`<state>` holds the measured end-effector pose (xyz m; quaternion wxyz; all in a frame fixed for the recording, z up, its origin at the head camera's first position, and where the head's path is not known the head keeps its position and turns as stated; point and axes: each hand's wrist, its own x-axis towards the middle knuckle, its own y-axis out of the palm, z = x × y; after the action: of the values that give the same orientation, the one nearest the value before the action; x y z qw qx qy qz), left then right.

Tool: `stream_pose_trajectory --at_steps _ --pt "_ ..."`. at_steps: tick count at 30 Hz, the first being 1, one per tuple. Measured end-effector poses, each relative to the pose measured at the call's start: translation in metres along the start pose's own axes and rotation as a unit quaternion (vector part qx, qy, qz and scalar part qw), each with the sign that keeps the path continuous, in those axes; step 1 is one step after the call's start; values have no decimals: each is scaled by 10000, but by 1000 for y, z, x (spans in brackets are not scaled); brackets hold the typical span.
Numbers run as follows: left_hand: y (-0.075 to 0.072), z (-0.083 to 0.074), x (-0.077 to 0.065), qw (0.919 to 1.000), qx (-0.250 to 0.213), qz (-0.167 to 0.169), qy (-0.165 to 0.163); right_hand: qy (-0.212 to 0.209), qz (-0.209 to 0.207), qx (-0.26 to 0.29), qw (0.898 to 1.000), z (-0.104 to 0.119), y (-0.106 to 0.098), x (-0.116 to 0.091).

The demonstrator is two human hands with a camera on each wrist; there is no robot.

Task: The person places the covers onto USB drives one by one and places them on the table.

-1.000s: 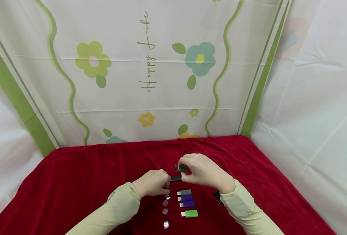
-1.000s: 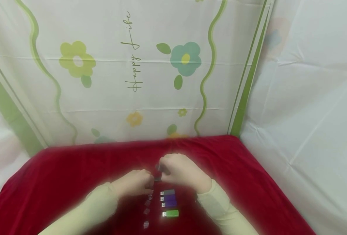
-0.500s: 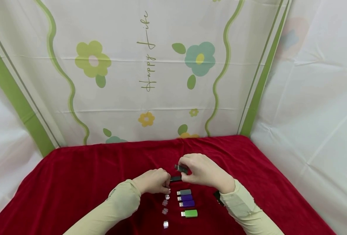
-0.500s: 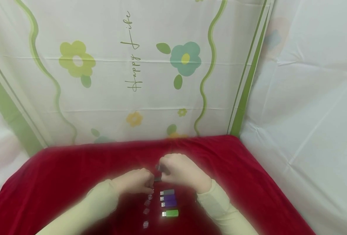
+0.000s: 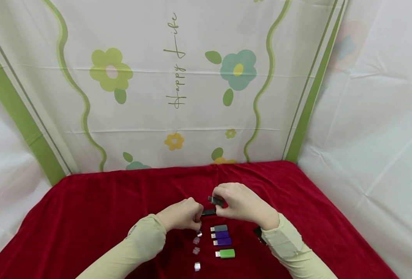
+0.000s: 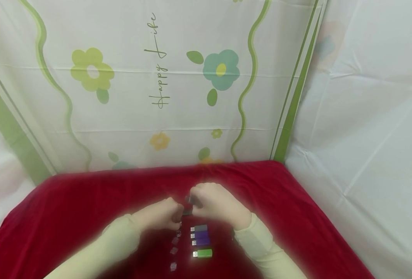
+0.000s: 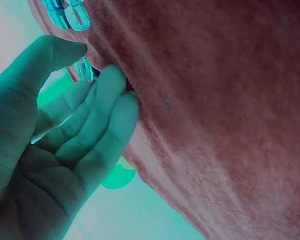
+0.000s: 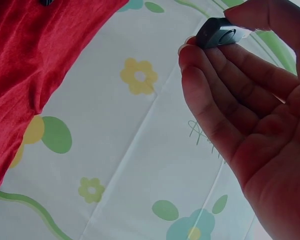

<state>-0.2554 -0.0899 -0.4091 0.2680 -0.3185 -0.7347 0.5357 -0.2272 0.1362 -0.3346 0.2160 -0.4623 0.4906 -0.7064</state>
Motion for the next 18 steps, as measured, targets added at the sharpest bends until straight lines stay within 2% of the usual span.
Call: stream_pose_trajectory --at_steps 4,9,18 --pt "0 1 -1 9995 45 -199 223 34 44 -7 10000 0 -1 0" --pt "-3 3 -6 9978 71 -560 341 42 47 -27 10000 0 -1 0" --pt "-26 -6 -30 9913 -509 -1154 362 39 68 -17 10000 -1 0 1"
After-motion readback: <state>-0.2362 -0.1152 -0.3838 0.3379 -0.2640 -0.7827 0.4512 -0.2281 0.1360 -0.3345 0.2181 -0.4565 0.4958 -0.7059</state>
